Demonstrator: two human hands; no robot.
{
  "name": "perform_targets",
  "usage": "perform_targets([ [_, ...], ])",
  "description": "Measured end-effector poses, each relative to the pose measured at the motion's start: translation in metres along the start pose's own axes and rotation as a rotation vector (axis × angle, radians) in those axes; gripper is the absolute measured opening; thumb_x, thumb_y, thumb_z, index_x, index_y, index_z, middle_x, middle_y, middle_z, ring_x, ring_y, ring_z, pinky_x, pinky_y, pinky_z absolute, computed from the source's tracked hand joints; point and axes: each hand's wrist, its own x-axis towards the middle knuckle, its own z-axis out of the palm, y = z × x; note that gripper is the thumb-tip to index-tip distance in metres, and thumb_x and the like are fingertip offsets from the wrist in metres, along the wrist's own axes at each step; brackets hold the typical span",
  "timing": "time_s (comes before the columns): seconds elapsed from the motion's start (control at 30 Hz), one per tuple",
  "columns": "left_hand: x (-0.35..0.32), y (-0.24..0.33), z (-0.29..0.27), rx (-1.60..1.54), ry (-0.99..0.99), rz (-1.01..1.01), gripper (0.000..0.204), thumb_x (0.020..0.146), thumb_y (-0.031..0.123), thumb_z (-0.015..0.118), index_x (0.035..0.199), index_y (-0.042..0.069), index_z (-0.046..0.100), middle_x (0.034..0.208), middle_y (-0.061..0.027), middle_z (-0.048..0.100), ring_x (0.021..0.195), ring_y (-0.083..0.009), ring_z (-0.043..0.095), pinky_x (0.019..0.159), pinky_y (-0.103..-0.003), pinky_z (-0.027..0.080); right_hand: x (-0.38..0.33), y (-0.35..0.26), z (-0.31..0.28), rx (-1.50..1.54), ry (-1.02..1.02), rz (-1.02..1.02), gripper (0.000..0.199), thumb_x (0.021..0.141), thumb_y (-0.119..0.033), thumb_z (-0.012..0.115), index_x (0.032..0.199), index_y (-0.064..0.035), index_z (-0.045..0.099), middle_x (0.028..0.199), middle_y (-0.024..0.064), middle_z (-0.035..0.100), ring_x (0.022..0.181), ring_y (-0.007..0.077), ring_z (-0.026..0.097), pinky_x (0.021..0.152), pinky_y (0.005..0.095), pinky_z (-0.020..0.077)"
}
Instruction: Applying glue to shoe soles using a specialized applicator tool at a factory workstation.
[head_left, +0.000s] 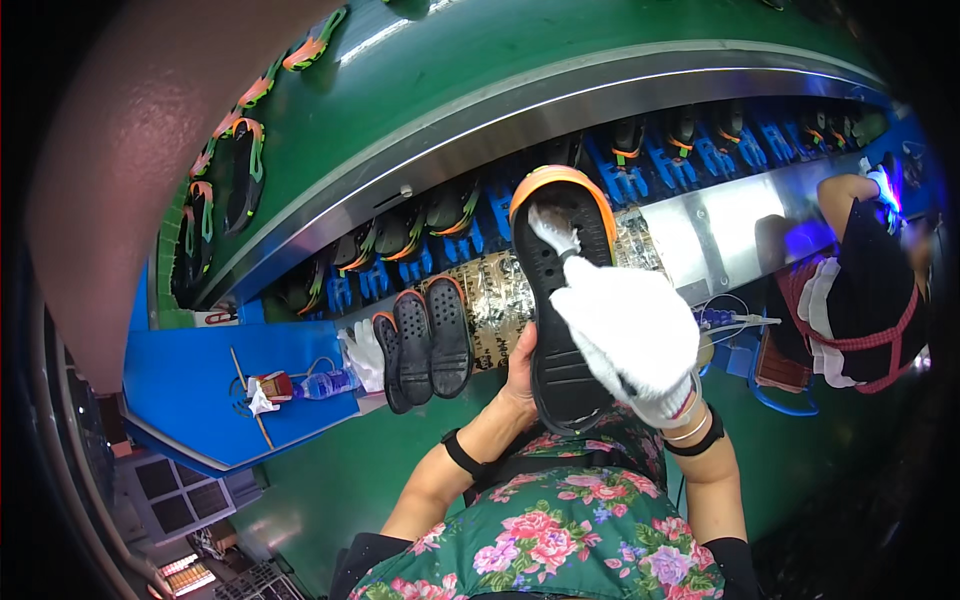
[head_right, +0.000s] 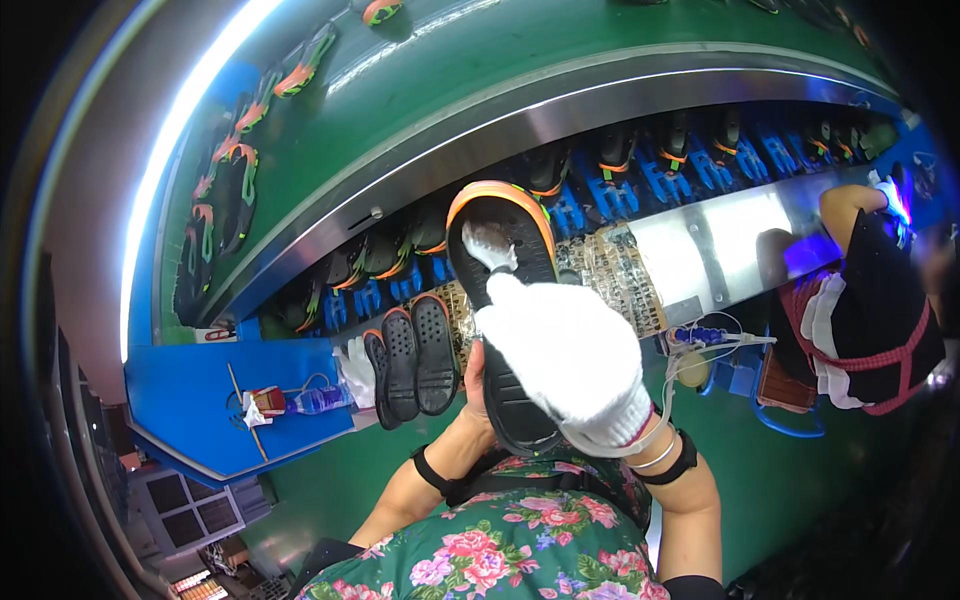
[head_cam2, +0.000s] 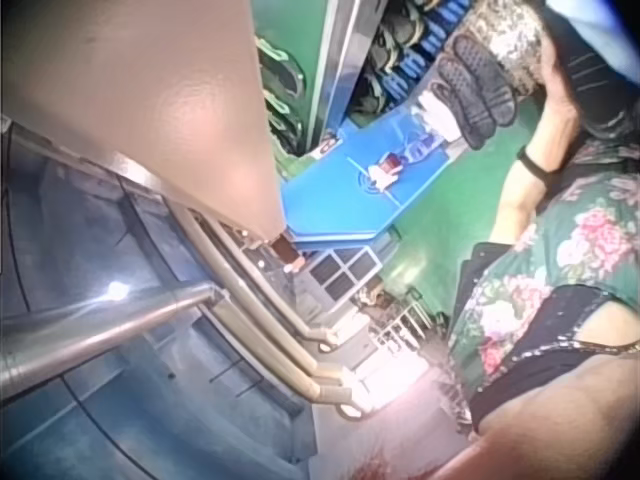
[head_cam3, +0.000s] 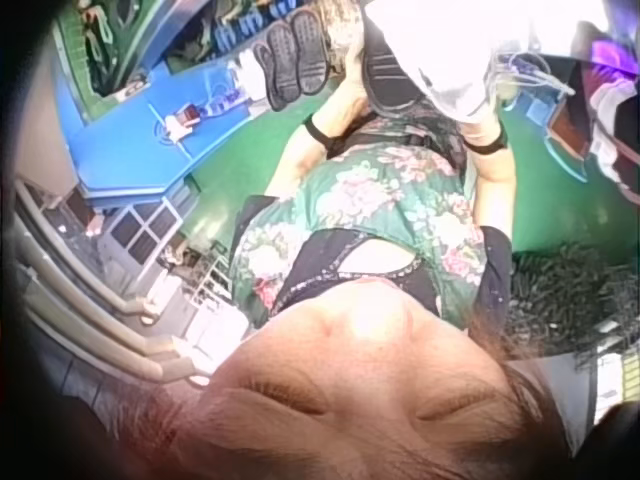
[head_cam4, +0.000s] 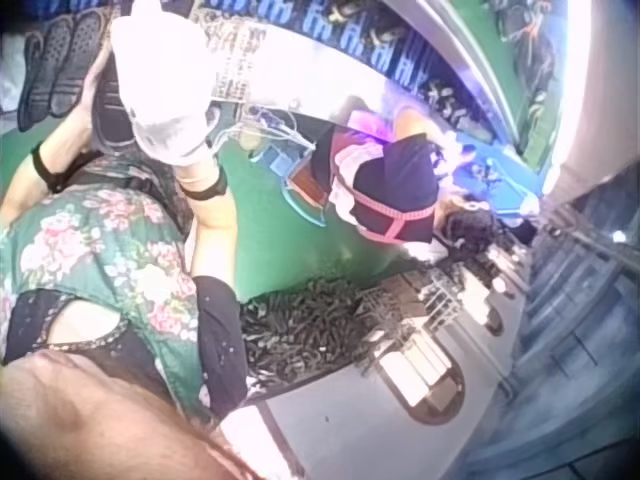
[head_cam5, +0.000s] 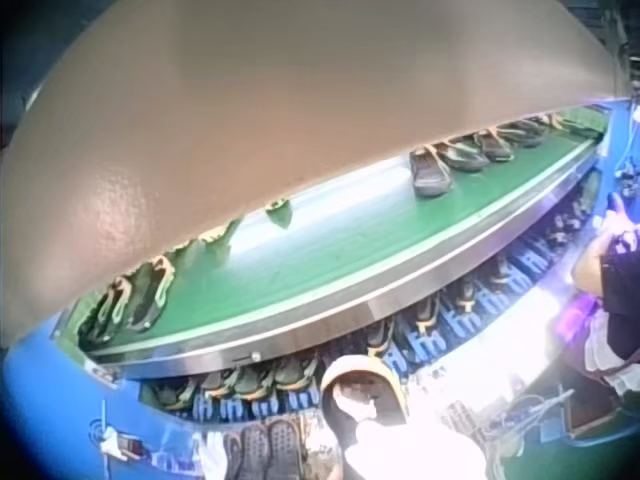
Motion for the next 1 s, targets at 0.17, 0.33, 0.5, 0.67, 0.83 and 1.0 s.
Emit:
perform_targets([
  [0.17,0.004,0.004,-0.005,0.014,-0.016,0.003,0.083,0.099,0.069,0.050,0.156,0.009,0.043,0.151,-0.0174,0.055,0.137,-0.0346,0.057,0.117,-0.054,0.044,0.000,-0.008,0.002,0.289,0.105,0.115,0.034,0.084,-0.007,0.079,0.118,-0.0052,0.076,0.114,0.0120,0.077,0.101,0.0269,0.072,0.089,0.0396,0.0559],
  [0.33,0.011,0.009,-0.003,0.124,0.000,0.063,0.084,0.100,0.071,0.046,0.156,0.008,0.043,0.150,-0.0184,0.057,0.135,-0.0351,0.058,0.117,-0.054,0.044,0.005,-0.007,-0.007,0.145,0.091,0.097,0.038,0.081,-0.005,0.077,0.119,-0.0057,0.077,0.116,0.0124,0.077,0.100,0.0310,0.072,0.085,0.0385,0.0565],
  [0.5,0.018,0.014,-0.006,0.098,-0.070,0.055,0.088,0.100,0.075,0.041,0.154,0.006,0.044,0.149,-0.0191,0.057,0.135,-0.0345,0.058,0.118,-0.053,0.043,-0.002,-0.011,0.010,0.327,0.200,0.147,0.026,0.077,0.003,0.081,0.102,-0.0034,0.080,0.103,0.0152,0.079,0.088,0.0271,0.074,0.079,0.0365,0.0584],
  [0.67,0.024,0.014,0.013,0.316,0.095,0.135,0.094,0.097,0.082,0.034,0.159,0.010,0.038,0.154,-0.0174,0.052,0.140,-0.0338,0.053,0.119,-0.052,0.042,-0.007,-0.007,0.009,0.264,0.210,0.146,0.026,0.080,0.001,0.078,0.106,-0.0024,0.078,0.110,0.0184,0.077,0.093,0.0308,0.074,0.085,0.0390,0.0572],
  [0.83,0.046,0.007,0.039,0.338,-0.047,0.126,0.104,0.092,0.088,0.032,0.163,0.011,0.029,0.158,-0.0173,0.045,0.144,-0.0418,0.047,0.120,-0.061,0.038,-0.015,-0.011,0.026,0.373,0.218,0.179,0.025,0.079,-0.001,0.081,0.103,-0.0059,0.080,0.103,0.0135,0.079,0.094,0.0265,0.075,0.090,0.0389,0.0572],
  [1.0,0.051,0.009,0.049,0.165,0.058,0.159,0.109,0.089,0.090,0.040,0.160,0.008,0.032,0.152,-0.0190,0.049,0.137,-0.0451,0.051,0.116,-0.062,0.041,-0.016,-0.004,0.018,0.324,0.236,0.198,0.021,0.081,0.003,0.078,0.102,-0.0024,0.079,0.104,0.0165,0.078,0.091,0.0288,0.074,0.086,0.0383,0.0580],
])
